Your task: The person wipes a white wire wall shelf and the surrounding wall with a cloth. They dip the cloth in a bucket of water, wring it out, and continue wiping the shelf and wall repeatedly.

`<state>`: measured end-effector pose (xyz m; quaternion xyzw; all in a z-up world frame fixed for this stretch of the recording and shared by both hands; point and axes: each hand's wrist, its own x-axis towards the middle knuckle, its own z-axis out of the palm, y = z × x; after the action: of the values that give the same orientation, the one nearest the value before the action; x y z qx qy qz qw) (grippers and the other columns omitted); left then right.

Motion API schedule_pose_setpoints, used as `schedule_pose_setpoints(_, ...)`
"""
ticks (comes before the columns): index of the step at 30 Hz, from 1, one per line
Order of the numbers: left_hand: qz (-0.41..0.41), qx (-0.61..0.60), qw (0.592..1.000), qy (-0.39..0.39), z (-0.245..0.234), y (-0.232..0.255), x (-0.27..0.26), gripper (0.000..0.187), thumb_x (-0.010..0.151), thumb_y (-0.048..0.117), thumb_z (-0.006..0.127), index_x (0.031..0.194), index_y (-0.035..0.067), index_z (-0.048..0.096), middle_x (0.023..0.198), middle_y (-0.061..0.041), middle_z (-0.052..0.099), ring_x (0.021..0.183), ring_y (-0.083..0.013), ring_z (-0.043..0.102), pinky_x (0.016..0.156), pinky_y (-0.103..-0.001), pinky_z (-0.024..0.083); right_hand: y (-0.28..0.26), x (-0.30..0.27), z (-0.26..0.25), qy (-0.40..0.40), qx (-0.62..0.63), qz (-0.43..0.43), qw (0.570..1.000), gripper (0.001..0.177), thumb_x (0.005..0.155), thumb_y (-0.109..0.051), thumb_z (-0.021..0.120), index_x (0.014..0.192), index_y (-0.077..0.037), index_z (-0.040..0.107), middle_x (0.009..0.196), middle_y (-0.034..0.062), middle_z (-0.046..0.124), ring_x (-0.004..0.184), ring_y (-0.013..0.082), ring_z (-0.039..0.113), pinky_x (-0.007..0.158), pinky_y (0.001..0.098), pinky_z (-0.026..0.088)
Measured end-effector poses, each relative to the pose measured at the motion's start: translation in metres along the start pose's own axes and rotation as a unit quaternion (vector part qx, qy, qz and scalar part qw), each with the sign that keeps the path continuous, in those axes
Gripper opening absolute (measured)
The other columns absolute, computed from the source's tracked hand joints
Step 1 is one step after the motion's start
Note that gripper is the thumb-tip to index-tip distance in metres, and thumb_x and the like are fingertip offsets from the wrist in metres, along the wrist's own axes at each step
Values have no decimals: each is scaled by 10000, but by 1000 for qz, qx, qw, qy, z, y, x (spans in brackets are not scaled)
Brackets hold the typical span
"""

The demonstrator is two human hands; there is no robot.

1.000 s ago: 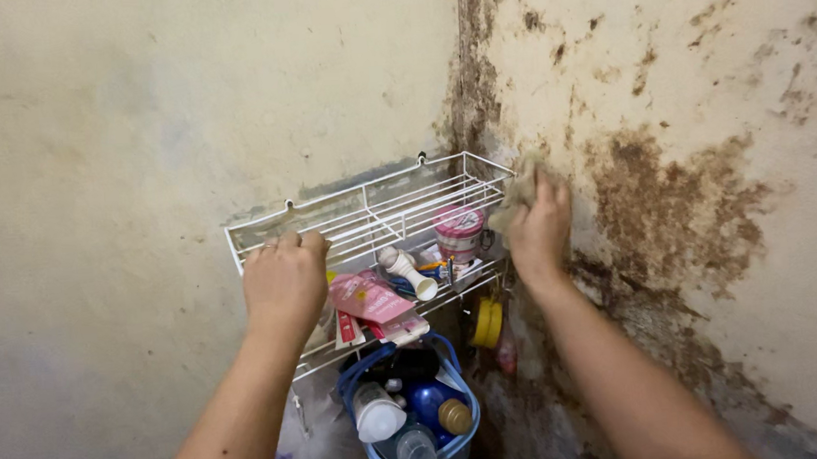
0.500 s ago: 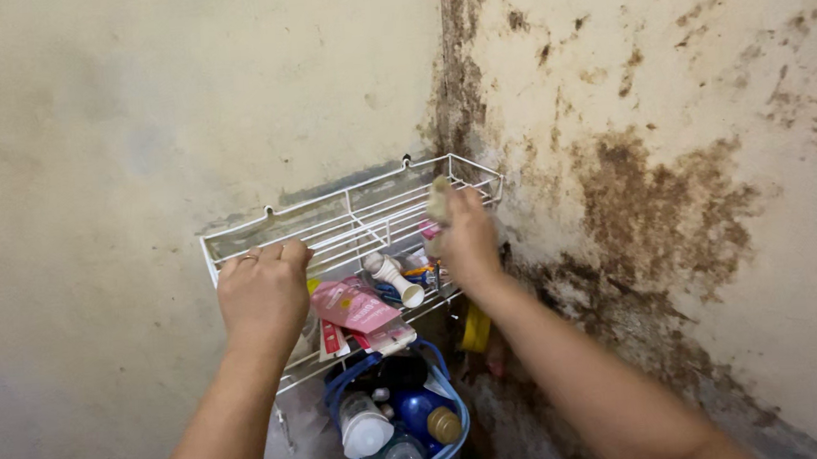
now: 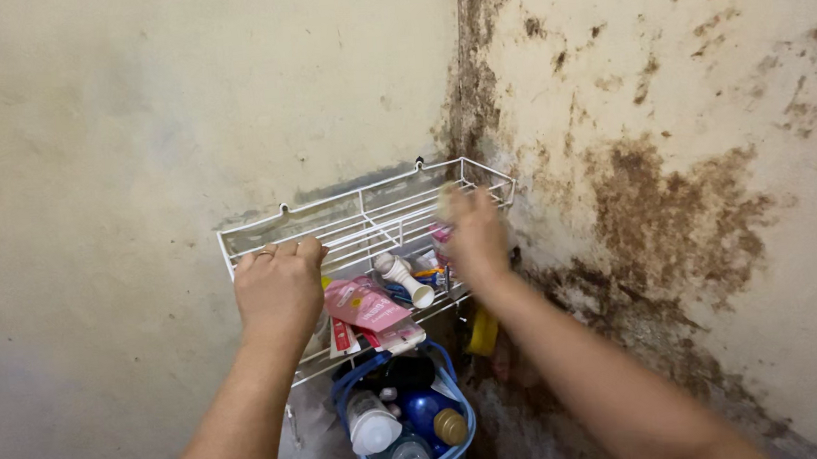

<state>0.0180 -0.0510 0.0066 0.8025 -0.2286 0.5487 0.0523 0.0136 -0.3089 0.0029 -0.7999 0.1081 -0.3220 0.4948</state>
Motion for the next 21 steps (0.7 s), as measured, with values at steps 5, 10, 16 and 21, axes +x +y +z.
schedule_pose_setpoints(5, 3, 2, 1000, 3, -1, 0, -1, 93, 894, 231, 693, 814, 184, 705, 772, -13, 733, 778, -203, 708, 721, -375, 463, -9, -25, 3, 74, -192, -304, 930, 326, 1014, -218, 480, 1281, -65, 589, 1075, 133, 603, 938, 247, 648, 748, 371, 589)
schedule_pose_setpoints(10, 6, 11, 1000, 5, 0, 0, -2, 122, 904, 260, 698, 814, 177, 701, 773, -19, 731, 773, -203, 709, 728, -369, 467, 11, 10, -35, 25, 38, 17, 999, 328, 1077, -391, 515, 1056, -68, 571, 1017, 122, 642, 942, 268, 649, 832, 418, 506)
schedule_pose_setpoints(16, 1, 2, 1000, 8, -1, 1, 0, 123, 891, 255, 698, 796, 177, 698, 760, -8, 725, 776, -202, 706, 714, -379, 461, 66, 35, -50, 154, -206, -223, 940, 328, 854, -43, 642, 1168, -116, 706, 1149, 137, 691, 1157, 336, 616, 983, 469, 513)
schedule_pose_setpoints(21, 1, 14, 1000, -4, -1, 1, -1, 133, 893, 267, 698, 792, 181, 695, 769, -10, 725, 781, -207, 704, 714, -376, 459, 84, 38, -36, 109, -250, -98, 957, 611, 814, -45, 676, 1413, -144, 617, 1128, 253, 592, 1001, 388, 606, 882, 491, 521)
